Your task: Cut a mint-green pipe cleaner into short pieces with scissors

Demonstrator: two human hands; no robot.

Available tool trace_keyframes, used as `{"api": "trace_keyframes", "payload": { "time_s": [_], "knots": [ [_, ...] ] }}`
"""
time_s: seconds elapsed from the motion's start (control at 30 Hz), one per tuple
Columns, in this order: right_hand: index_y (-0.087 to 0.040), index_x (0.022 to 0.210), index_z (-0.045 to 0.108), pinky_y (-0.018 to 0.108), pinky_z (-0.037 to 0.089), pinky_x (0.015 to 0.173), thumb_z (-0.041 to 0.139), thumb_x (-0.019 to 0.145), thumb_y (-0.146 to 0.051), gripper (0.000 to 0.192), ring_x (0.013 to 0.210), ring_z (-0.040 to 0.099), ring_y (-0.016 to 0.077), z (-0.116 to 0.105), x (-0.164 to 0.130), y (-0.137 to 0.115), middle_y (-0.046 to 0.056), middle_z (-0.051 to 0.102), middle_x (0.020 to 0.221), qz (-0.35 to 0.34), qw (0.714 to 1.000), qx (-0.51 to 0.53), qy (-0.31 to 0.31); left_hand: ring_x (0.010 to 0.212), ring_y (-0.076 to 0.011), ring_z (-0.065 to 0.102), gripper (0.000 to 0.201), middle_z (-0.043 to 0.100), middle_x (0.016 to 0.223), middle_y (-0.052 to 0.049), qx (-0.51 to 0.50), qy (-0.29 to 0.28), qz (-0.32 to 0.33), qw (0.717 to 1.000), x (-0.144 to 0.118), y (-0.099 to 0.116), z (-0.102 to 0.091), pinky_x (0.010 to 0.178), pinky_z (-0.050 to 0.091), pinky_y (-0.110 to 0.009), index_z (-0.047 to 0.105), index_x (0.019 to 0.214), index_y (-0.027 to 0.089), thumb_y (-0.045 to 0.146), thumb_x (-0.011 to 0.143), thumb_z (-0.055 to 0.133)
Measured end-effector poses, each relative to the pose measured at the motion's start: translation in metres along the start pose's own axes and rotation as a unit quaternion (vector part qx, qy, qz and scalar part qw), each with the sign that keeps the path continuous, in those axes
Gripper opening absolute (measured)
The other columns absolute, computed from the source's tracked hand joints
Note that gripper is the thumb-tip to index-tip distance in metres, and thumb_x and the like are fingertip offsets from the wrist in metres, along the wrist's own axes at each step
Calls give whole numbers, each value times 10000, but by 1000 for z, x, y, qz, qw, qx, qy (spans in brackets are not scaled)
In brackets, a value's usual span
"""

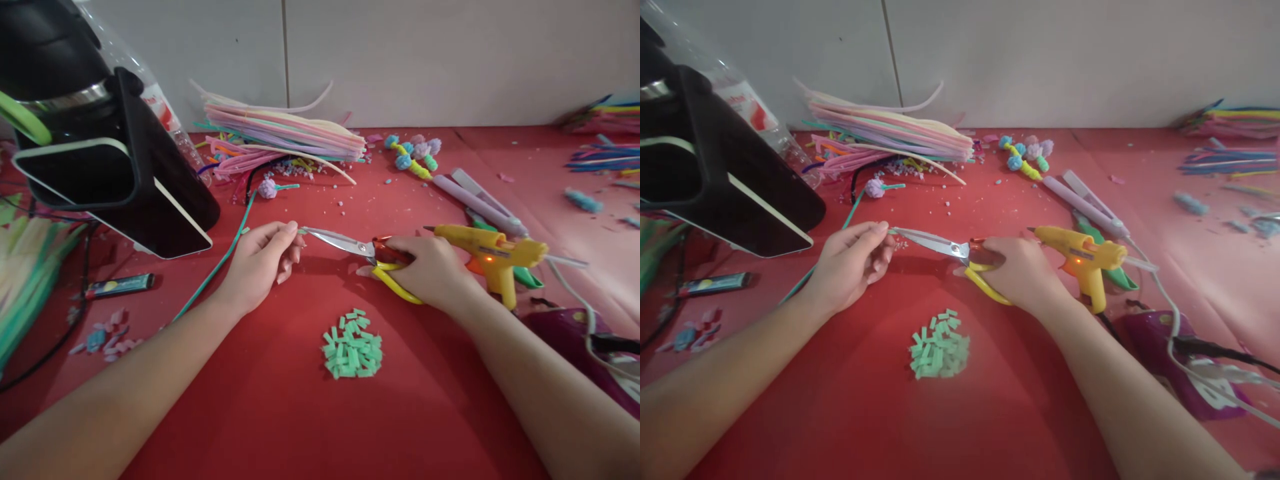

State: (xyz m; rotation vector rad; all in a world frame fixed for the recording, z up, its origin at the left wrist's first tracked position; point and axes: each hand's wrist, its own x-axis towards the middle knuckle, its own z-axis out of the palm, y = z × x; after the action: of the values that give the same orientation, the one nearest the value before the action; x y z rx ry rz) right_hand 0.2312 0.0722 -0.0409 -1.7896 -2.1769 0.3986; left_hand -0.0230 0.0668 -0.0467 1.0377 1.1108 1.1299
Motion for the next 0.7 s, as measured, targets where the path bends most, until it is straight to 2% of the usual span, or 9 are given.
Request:
{"api": "trace_keyframes", "payload": {
  "time_s": [0.2,0.43,0.7],
  "knots": [
    [-226,565,403,309,275,563,518,685,-881,676,488,288,107,0,-3,-1,-44,345,473,-3,1000,-1,7,441,-45,438,288,540,587,15,-7,1,3,1000,-1,1,0,352,301,-163,607,689,168,347,916,611],
    [-226,583,411,303,270,564,558,691,-843,643,511,300,112,-2,-4,0,-46,350,500,-12,1000,10,-10,391,-44,412,349,517,544,28,-9,-3,9,1000,-2,-1,-2,340,266,-182,526,629,183,320,949,555],
    [-226,573,380,291,243,522,566,679,-858,667,504,295,109,0,-4,0,-41,345,495,-12,1000,5,-9,392,-39,422,356,531,551,25,6,-18,15,1000,-1,-3,-3,344,276,-174,552,640,174,342,953,559]
  ]
}}
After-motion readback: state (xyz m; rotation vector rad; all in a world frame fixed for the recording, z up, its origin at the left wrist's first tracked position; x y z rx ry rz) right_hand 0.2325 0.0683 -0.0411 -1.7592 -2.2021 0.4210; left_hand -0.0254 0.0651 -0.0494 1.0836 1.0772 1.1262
